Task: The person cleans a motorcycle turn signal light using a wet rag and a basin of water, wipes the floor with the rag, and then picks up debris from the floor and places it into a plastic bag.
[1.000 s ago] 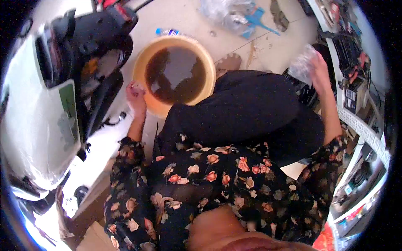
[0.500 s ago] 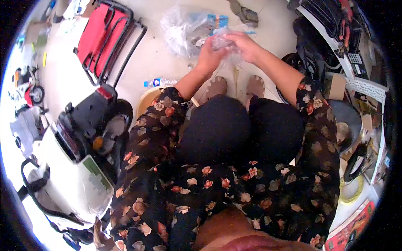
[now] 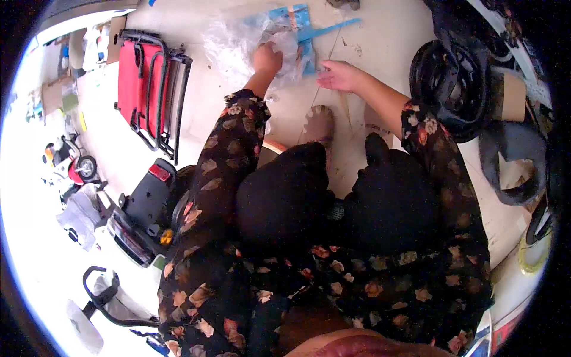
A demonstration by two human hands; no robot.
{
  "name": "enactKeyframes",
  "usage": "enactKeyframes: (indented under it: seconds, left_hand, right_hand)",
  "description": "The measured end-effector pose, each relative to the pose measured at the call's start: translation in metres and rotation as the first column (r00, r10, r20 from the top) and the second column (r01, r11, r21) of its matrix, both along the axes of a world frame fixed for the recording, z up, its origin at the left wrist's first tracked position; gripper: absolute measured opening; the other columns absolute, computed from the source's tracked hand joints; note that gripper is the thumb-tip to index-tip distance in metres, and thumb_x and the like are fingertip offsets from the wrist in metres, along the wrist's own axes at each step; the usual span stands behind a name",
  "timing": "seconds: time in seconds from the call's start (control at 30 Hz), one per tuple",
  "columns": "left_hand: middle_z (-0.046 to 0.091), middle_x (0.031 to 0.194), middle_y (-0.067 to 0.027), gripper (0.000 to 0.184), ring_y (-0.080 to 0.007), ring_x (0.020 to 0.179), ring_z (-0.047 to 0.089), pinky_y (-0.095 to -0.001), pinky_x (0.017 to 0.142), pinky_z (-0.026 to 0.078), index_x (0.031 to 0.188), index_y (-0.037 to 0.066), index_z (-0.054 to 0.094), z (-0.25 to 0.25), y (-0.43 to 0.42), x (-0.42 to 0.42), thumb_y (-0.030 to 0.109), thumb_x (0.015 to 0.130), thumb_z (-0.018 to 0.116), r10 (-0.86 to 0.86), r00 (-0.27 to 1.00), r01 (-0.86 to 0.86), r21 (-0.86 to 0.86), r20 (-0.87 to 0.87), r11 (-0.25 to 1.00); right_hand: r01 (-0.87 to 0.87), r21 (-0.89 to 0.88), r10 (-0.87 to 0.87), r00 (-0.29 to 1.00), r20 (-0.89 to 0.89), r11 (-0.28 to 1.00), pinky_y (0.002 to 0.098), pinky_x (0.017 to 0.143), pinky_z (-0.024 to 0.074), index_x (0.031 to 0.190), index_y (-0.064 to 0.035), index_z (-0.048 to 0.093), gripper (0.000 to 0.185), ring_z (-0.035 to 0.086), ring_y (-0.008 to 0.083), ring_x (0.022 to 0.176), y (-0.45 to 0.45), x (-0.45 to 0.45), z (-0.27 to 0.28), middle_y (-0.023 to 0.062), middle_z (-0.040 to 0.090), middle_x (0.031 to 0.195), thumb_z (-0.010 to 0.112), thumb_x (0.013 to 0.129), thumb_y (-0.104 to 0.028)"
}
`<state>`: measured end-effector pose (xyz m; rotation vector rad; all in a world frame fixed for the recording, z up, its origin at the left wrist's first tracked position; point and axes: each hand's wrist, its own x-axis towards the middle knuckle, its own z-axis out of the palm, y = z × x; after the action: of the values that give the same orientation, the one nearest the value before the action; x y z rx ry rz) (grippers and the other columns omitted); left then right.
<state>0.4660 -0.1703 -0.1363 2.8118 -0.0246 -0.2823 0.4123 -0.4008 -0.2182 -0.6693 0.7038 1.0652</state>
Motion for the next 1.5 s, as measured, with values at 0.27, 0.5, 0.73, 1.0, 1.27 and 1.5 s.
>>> enactKeyframes:
  seconds: [0.27, 0.5, 0.73, 1.0, 1.27, 1.5]
  left_hand:
    - [0.05, 0.129, -0.0109, 0.042, -0.0263, 0.123, 0.045, -0.0485, 0.097, 0.039, 0.114, 0.01, 0.061, 0.021, -0.025, -0.005, 0.028, 0.076, 0.062, 0.054, 0.99, -0.03, 0.179, -0.132, 0.983]
    - [0.059, 0.123, -0.0103, 0.038, -0.0278, 0.113, 0.056, -0.0426, 0.097, 0.043, 0.116, 0.006, 0.06, 0.053, 0.034, 0.017, 0.027, 0.085, 0.052, 0.236, 0.914, -0.023, 0.541, -0.329, 0.841]
    - [0.062, 0.117, -0.0163, 0.043, -0.0322, 0.108, 0.06, -0.0375, 0.088, 0.048, 0.112, 0.002, 0.063, 0.058, 0.064, 0.014, 0.028, 0.078, 0.064, 0.041, 0.897, 0.09, 0.274, -0.44, 0.958]
    - [0.059, 0.118, -0.0237, 0.063, -0.0351, 0.112, 0.057, -0.0383, 0.092, 0.045, 0.124, 0.0, 0.055, 0.132, 0.039, 0.008, 0.04, 0.077, 0.07, -0.143, 0.935, 0.158, 0.02, -0.325, 0.987]
    - [0.057, 0.117, -0.0108, 0.051, -0.0166, 0.101, 0.055, -0.0296, 0.088, 0.044, 0.132, 0.002, 0.047, 0.133, -0.044, -0.005, 0.024, 0.088, 0.061, -0.214, 0.916, -0.073, -0.664, -0.341, 0.744]
    - [0.064, 0.078, -0.0083, 0.023, -0.0184, 0.07, 0.061, -0.035, 0.063, 0.048, 0.097, -0.001, 0.06, 0.059, -0.032, -0.007, 0.013, 0.079, 0.061, -0.151, 0.937, -0.006, -0.448, -0.314, 0.894]
  right_hand:
    - [0.125, -0.145, -0.077, 0.952, 0.295, 0.982, 0.0294, 0.054, 0.0491, 0.086, -0.0105, 0.062, 0.009, 0.056, 0.0136, 0.06, 0.048, 0.032, -0.021, -0.0014, 0.053, 0.065, 0.065, 0.084, -0.019]
    - [0.557, -0.047, -0.536, 0.817, 0.213, 0.829, 0.0311, 0.065, 0.0502, 0.088, -0.0081, 0.058, 0.006, 0.058, 0.0158, 0.075, 0.041, 0.03, 0.065, 0.0042, 0.059, 0.084, 0.056, 0.083, -0.006]
    - [0.316, 0.45, -0.521, 0.717, 0.464, 0.835, 0.0334, 0.074, 0.0478, 0.089, -0.0053, 0.056, 0.016, 0.057, 0.0206, 0.083, 0.039, 0.04, 0.114, 0.0061, 0.059, 0.087, 0.05, 0.075, 0.001]
    - [0.311, 0.4, -0.419, 0.881, 0.218, 0.862, 0.0334, 0.078, 0.0471, 0.094, -0.0085, 0.063, 0.017, 0.06, 0.0194, 0.083, 0.021, 0.036, 0.138, 0.0052, 0.064, 0.089, 0.053, 0.084, -0.018]
    - [0.36, 0.134, -0.341, 0.606, 0.719, 0.923, 0.0279, 0.081, 0.0445, 0.103, -0.0068, 0.063, 0.023, 0.055, 0.0116, 0.088, 0.029, 0.033, 0.181, 0.0004, 0.063, 0.094, 0.055, 0.093, -0.026]
    - [0.249, 0.166, -0.284, 0.58, 0.764, 0.954, 0.0255, 0.087, 0.0405, 0.101, -0.0038, 0.063, 0.023, 0.053, 0.0099, 0.091, 0.029, 0.025, 0.174, 0.0002, 0.062, 0.094, 0.055, 0.093, -0.024]
